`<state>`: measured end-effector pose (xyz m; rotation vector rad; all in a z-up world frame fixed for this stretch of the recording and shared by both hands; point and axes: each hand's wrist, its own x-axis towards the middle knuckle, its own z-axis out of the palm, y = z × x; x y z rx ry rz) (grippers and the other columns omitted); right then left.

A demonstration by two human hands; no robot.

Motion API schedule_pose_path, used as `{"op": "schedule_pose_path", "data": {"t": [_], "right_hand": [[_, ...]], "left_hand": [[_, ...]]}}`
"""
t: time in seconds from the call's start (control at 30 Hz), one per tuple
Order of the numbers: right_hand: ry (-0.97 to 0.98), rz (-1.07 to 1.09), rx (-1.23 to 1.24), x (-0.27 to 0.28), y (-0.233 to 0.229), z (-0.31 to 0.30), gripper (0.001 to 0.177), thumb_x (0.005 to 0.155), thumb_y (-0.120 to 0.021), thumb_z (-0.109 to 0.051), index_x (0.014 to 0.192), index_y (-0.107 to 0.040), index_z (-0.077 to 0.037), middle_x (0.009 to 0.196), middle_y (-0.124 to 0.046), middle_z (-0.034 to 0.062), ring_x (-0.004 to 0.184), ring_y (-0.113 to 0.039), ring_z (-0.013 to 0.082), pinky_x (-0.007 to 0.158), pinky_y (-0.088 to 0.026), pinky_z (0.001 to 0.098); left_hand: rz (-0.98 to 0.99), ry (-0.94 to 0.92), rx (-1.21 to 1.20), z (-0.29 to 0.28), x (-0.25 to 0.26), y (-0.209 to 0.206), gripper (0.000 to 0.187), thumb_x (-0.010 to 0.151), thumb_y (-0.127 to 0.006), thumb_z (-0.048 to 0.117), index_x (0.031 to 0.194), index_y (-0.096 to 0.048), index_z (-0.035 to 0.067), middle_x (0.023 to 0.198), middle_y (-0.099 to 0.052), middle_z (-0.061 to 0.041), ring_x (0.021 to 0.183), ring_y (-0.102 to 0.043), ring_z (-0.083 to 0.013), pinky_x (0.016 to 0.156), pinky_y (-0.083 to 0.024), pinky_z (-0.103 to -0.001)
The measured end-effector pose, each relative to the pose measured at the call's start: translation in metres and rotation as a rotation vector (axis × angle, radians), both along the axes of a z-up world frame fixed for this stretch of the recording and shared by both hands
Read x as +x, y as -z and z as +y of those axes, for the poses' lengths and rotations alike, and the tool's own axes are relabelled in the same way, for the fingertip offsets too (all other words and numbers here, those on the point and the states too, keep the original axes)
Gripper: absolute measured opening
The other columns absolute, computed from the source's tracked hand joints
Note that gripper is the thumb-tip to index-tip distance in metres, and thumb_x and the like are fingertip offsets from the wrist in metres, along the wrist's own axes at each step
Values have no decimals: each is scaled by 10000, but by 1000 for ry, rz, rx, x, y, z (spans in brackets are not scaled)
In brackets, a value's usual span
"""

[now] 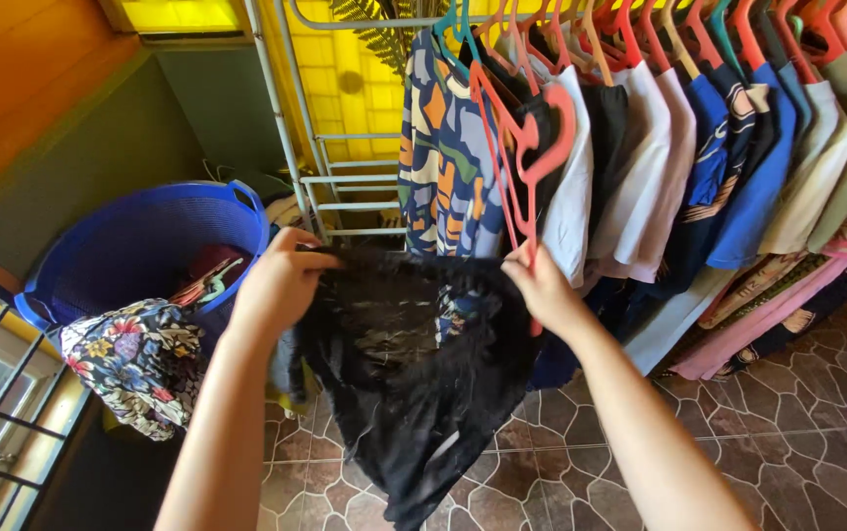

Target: The recorder is taking washed clothes from a laundry basket and hanging them on a drying rack using plastic hangers.

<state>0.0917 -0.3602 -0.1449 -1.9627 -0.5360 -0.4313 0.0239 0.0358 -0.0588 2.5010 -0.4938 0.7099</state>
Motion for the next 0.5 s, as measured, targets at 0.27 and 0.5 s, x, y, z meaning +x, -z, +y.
{"op": "schedule_pose_path", "data": {"t": [0.27,0.5], "right_hand": [[-103,-1,180,12,-33,-28,228,1002,-641,-77,941,-422,-94,860,-438,-51,788,-435,67,738,-415,254],[63,21,161,-7,-45,-25,183,1101,-564,-247,1019,-545,-84,822,-432,-17,755,-415,87,686,-385,279]], "left_hand": [[-183,-324,269,-72,-10,-14,500,775,-667,17,1234,-732,205,1196,-599,-150,1045,-611,-354,844,-516,-432],[-101,166,-785,-113,64,63,395,1029,-686,181,1373,-555,40,1265,-665,-204,1198,-610,-407,996,-462,-436]]}}
